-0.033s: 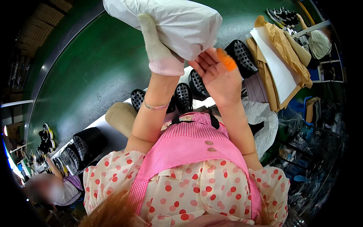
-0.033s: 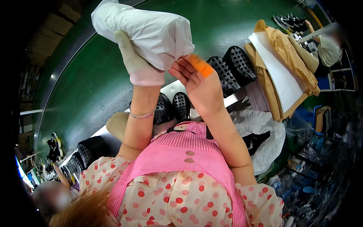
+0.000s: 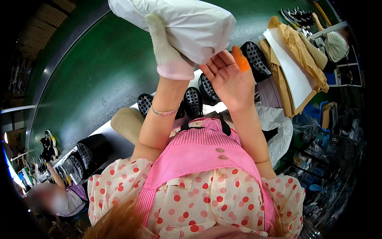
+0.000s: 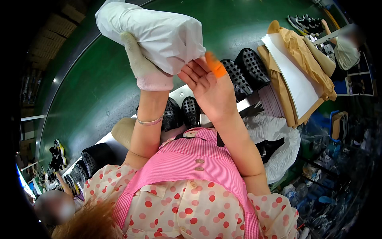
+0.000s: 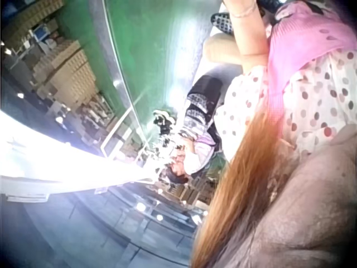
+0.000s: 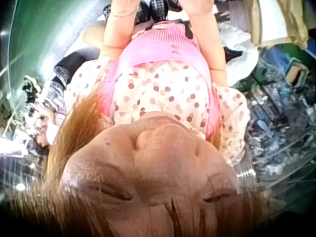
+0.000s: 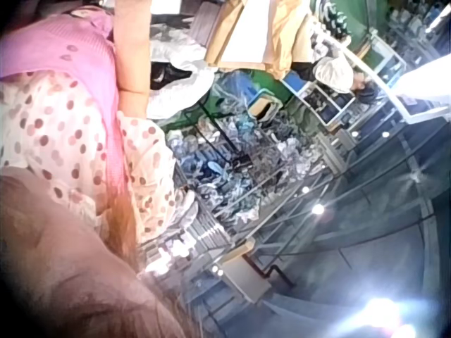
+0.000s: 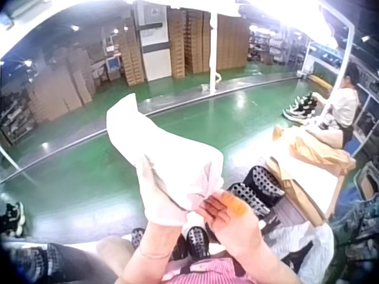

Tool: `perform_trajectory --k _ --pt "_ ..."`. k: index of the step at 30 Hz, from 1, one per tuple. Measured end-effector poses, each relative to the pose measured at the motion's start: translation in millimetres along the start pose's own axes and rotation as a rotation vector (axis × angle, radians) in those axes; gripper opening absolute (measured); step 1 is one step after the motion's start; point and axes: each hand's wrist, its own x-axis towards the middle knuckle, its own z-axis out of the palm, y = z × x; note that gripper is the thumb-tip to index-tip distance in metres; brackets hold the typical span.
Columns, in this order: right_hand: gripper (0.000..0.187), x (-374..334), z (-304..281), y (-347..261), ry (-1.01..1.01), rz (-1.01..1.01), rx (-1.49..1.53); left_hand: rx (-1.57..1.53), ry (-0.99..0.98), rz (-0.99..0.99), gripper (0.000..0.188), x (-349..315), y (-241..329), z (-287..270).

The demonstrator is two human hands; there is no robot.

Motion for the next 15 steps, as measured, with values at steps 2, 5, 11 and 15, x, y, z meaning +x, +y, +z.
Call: perform_trajectory --k 2,5,11,15 --pt "0.035 3 -6 2 -0.067 0.109 0.405 0.055 -0.035 0.015 0.057 -3 -4 2" --pt "0.031 1 18 4 -0.011 0.006 0.350 0.002 -0.076 -0.032 0.055 -6 -7 2" --pt "0.018 -20 -6 -13 -0.026 -0.514 -0.978 -0.577 -0.236 -0.712 0.063 -4 -9 -48" --pt "0.018 -33 -16 -4 -0.171 -0.386 -1.145 -0.214 -0.134 -0.619 0.063 -24 -10 -73"
